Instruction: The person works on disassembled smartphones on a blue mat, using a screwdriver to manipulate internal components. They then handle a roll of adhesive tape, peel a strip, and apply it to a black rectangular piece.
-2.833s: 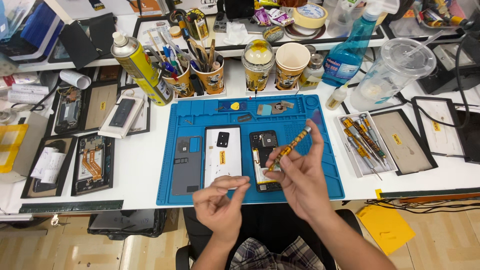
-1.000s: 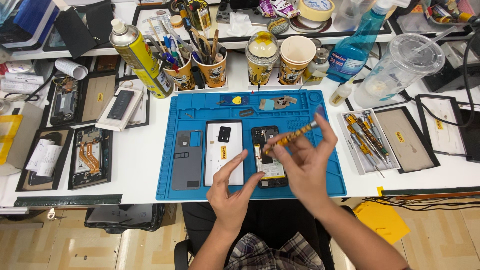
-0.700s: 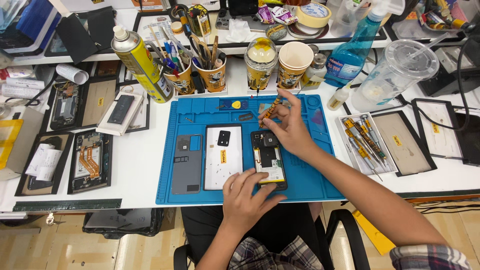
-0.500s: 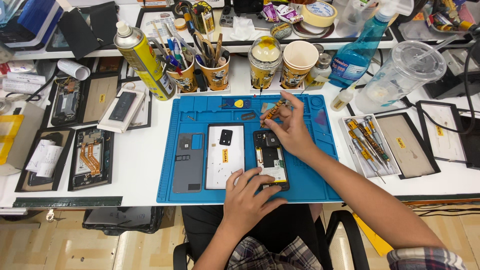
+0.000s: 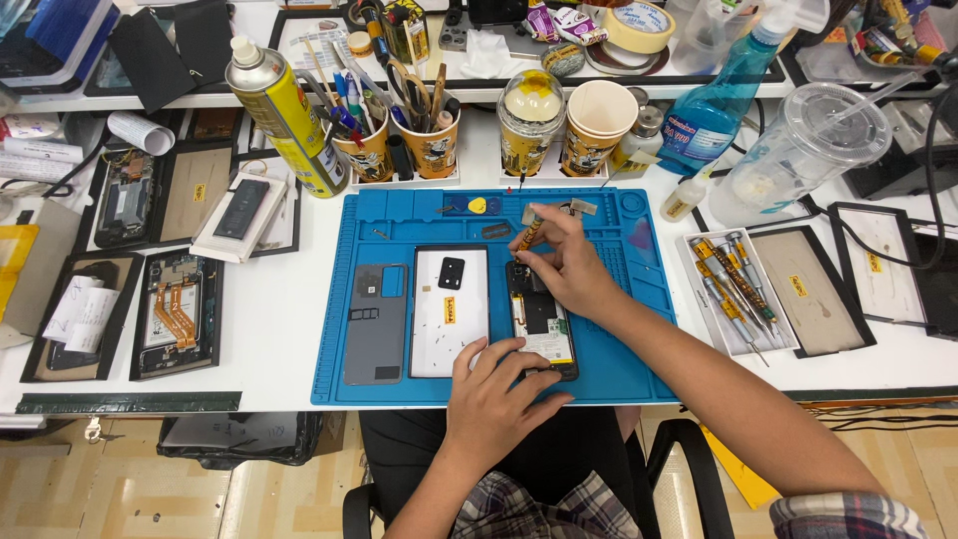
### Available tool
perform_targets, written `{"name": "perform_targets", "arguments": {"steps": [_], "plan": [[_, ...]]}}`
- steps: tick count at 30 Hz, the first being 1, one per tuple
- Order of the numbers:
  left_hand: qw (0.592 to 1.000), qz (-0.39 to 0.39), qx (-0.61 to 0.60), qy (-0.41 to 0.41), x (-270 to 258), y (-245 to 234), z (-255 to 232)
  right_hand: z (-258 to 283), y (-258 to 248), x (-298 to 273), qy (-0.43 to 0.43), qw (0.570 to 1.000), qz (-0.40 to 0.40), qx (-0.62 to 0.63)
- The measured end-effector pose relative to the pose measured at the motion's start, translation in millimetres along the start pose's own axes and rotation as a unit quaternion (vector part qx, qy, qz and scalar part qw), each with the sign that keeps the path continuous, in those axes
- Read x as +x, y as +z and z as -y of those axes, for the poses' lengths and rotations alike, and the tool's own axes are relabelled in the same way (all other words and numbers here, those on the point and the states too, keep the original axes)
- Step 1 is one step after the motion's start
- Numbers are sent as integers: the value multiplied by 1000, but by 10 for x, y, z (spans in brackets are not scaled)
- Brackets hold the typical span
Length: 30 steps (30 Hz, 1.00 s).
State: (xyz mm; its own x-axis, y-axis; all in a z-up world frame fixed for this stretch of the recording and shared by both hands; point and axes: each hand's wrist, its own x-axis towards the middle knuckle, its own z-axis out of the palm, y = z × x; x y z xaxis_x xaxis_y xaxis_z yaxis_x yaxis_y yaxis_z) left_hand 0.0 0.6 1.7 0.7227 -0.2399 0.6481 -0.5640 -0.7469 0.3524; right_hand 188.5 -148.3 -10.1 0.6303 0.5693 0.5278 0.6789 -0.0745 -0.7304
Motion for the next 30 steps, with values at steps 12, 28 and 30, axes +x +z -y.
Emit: {"name": "perform_targets", "arguments": {"steps": [12,28,30], "plan": [[942,-50,62,-326,-159,-550,315,251,-27,31,29,977,-28,-209],[909,105,80,-396,304,-685,666,431,-40,93,23,971,-49,-231],[896,128,66,-420,338,-713,635,308,-16,78,23,969,-34,-242]]}}
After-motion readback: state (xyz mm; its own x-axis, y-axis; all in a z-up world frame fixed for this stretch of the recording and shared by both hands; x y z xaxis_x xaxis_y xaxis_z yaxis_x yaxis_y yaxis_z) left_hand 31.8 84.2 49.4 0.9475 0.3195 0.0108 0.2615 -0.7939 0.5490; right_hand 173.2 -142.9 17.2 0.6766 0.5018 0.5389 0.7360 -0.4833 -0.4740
